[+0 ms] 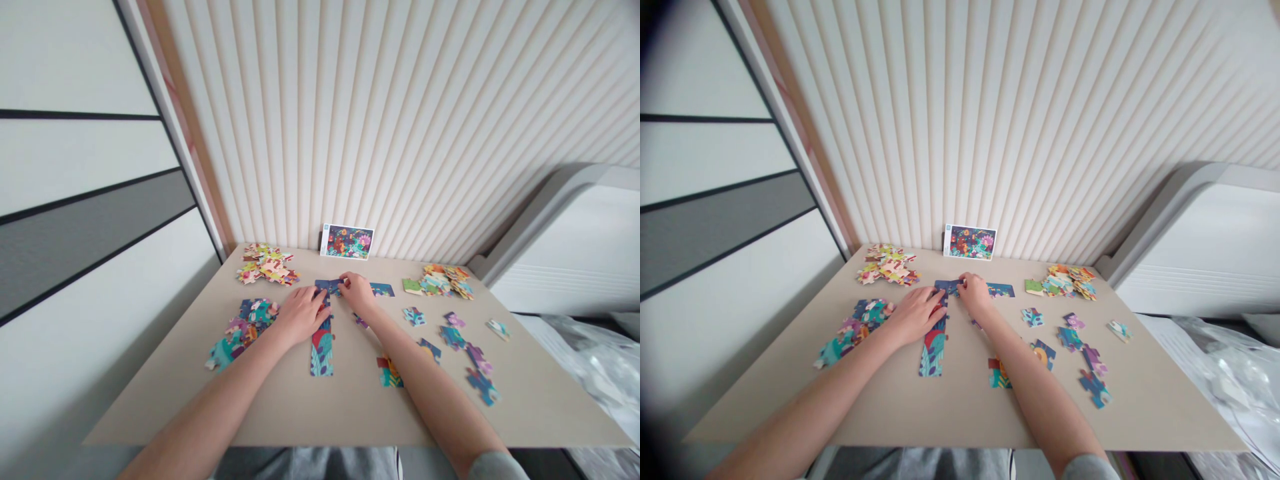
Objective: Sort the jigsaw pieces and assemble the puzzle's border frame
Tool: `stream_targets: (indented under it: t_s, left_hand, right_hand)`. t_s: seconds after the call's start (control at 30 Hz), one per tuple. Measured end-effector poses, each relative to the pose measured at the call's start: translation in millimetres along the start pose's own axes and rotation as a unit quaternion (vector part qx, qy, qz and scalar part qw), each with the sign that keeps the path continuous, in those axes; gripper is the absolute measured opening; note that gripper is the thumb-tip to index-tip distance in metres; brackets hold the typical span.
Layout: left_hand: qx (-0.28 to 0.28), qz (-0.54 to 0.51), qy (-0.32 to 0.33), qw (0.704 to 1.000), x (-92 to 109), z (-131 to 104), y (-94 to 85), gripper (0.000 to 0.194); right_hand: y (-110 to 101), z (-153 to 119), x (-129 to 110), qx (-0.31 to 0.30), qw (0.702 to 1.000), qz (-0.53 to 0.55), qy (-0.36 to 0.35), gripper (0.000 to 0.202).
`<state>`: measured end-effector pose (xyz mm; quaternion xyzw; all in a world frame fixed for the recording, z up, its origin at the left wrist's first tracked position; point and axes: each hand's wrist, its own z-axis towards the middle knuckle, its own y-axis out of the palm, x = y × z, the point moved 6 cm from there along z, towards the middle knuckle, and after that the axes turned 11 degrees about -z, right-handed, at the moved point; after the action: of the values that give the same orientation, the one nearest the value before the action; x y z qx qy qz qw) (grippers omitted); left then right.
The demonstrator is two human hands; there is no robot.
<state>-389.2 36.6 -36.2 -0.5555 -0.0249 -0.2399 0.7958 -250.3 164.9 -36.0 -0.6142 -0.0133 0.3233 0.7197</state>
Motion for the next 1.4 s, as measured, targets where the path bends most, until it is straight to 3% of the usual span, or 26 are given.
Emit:
stream_targets:
  t_s: [0.43,0.57,0.73,0.87,1.07,1.4]
  left_hand:
    - [-0.006,-0.006,0.013,1.000,-3,6,12.6,0.051]
    - [-0.011,-0.008,0.013,1.000,-4,7,11.9,0.048]
    - [-0.015,-0.007,0.018,1.000,-3,6,8.7,0.048]
    - [-0.015,-0.010,0.021,1.000,-3,6,6.5,0.048]
    - [-0.019,-0.011,0.027,0.999,-5,6,5.3,0.049]
    - [-0.016,0.007,0.037,0.999,2,2,-2.7,0.047]
  right_hand:
    - [6,-2,-10,-0.001,0.997,-0.072,-0.011,0.017]
    - [-3,-3,-8,0.008,0.997,-0.071,-0.027,0.016]
    - [-40,2,21,0.028,0.996,-0.069,-0.039,0.027]
    - [-58,-13,52,0.007,0.994,-0.068,-0.087,0.029]
    - [-44,-53,87,0.010,0.989,-0.077,-0.123,0.037]
    - [-42,-60,93,0.025,0.986,-0.080,-0.141,0.038]
